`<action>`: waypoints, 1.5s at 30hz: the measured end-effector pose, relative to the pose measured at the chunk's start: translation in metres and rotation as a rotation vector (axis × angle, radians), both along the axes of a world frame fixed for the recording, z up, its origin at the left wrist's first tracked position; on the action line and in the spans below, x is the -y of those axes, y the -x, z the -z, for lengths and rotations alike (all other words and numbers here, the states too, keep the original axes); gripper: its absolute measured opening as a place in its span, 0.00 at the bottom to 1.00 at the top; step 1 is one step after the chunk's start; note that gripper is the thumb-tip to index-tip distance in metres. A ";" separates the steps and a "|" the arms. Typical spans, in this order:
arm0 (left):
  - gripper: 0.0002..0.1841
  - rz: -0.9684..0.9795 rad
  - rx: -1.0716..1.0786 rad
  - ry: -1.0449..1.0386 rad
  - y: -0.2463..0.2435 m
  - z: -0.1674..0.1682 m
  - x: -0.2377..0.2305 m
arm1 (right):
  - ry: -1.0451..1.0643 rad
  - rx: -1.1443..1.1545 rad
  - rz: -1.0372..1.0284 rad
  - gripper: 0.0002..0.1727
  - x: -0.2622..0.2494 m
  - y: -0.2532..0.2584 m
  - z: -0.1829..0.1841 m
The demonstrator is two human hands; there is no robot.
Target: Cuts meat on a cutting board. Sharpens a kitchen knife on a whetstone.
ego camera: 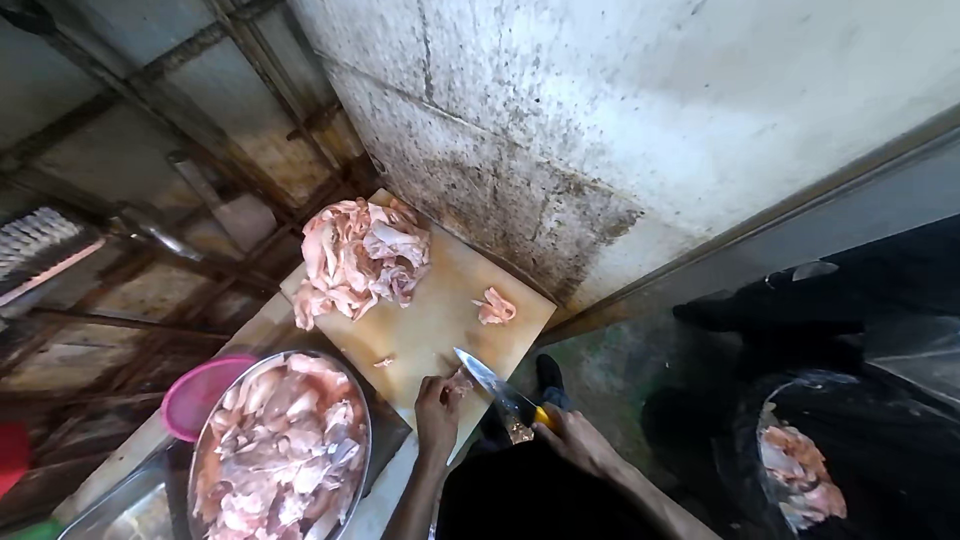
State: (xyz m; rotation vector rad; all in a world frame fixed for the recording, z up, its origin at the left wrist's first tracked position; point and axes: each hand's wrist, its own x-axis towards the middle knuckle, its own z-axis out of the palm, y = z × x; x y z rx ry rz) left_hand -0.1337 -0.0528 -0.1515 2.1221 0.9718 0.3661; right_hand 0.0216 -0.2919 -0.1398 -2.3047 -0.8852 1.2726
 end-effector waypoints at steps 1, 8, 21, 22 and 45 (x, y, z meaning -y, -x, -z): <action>0.05 -0.006 0.017 -0.005 0.001 0.002 0.001 | 0.004 0.002 -0.020 0.30 -0.004 0.002 0.001; 0.08 -0.061 0.143 -0.051 -0.001 0.010 0.009 | 0.107 0.080 -0.114 0.29 -0.028 0.012 -0.014; 0.06 -0.172 0.103 -0.059 -0.013 0.009 0.016 | 0.119 0.139 -0.131 0.25 -0.032 0.017 -0.032; 0.06 -0.173 0.097 -0.070 -0.013 0.009 0.016 | 0.131 0.145 -0.137 0.25 -0.033 0.018 -0.033; 0.02 -0.023 -0.113 -0.199 -0.020 0.003 0.006 | 0.233 0.163 -0.182 0.25 -0.024 0.016 -0.044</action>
